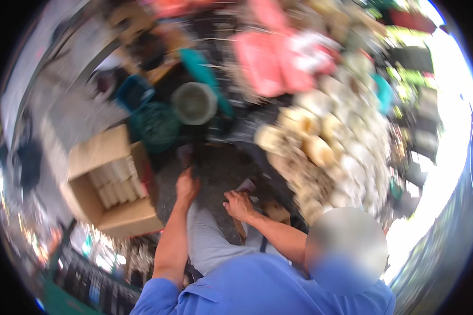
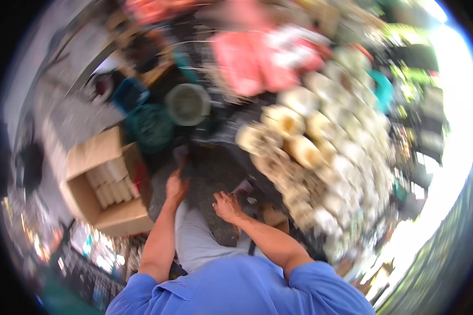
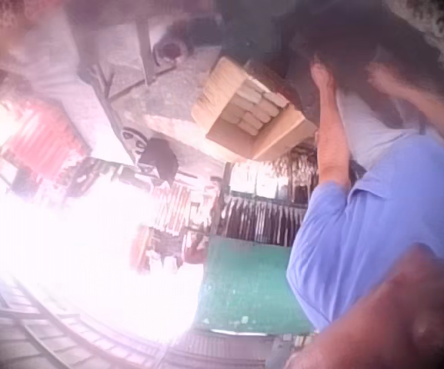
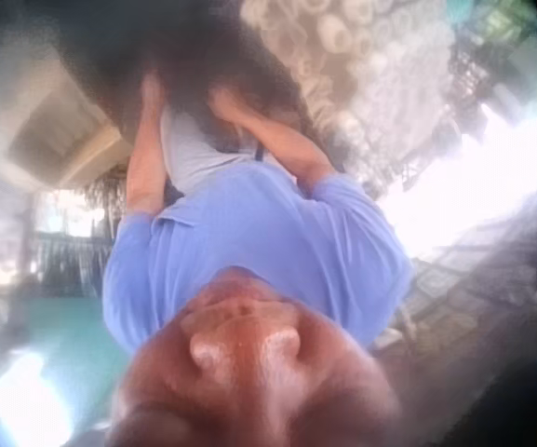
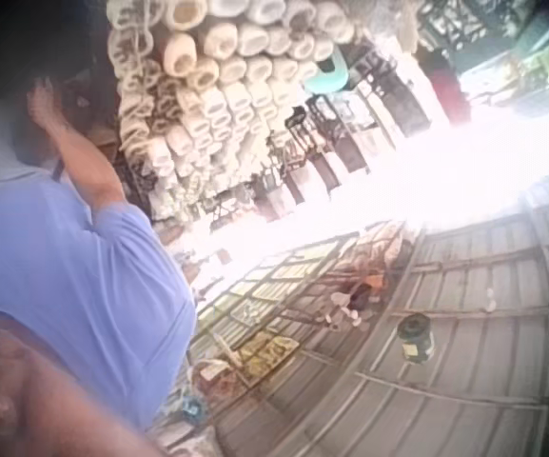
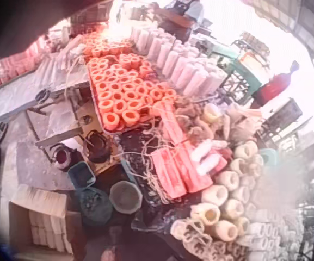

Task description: The person inserts wicks into cylindrical wax candle bodies and places them into a perforated foam rack. The person handles the candles one at a time, aligning the wick and pressing it into the wax before arranging the finished units in the rack.

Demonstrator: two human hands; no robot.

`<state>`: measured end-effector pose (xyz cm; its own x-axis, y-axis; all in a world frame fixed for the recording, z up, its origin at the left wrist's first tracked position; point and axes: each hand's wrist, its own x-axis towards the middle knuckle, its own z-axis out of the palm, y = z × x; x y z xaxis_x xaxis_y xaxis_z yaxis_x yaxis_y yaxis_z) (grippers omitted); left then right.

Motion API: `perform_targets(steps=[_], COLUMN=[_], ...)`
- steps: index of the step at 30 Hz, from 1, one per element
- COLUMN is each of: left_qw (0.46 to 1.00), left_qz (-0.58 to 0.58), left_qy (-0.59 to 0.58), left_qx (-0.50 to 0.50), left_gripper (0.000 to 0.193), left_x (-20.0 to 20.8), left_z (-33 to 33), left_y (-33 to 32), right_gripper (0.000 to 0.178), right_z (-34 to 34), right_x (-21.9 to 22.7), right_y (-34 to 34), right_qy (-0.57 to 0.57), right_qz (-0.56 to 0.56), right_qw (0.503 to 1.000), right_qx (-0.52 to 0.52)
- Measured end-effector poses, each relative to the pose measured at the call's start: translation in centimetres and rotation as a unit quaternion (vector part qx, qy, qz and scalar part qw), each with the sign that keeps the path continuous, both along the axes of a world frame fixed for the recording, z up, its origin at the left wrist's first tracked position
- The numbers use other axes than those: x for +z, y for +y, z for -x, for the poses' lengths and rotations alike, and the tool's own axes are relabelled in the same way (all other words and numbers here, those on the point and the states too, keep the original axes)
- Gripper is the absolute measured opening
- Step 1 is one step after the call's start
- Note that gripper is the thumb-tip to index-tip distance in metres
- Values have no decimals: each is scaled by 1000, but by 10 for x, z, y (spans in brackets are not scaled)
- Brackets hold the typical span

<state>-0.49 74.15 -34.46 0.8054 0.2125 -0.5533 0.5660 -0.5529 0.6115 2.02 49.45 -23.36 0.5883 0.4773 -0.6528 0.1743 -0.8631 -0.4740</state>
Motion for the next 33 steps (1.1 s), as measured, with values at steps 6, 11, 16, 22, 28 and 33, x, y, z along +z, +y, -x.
perform_targets(steps=[6, 11, 16, 22, 28, 33], left_qw=[947, 845, 705, 672, 594, 601], left_qz=[-10, 136, 298, 148, 47, 15], left_qy=[12, 7, -113, -264, -355, -331], left_qx=[-321, -517, -634, -676, -721, -727], left_gripper=[58, 51, 45, 75, 82, 60], left_x=[115, 234, 328, 341, 309, 306], left_z=[-8, -26, 0, 57, 66, 64], left_y=[-72, -210, -400, -641, -750, -771], right_gripper=[42, 36, 67, 97, 76, 70], right_z=[118, 213, 263, 256, 244, 248], right_x=[123, 197, 225, 200, 183, 188], right_y=[-200, -334, -482, -573, -601, -613], right_qy=[31, -177, -387, -325, -292, -323], right_qz=[145, 180, 278, 308, 211, 181], right_qw=[951, 819, 604, 676, 657, 651], right_qx=[-271, -515, -639, -585, -662, -663])
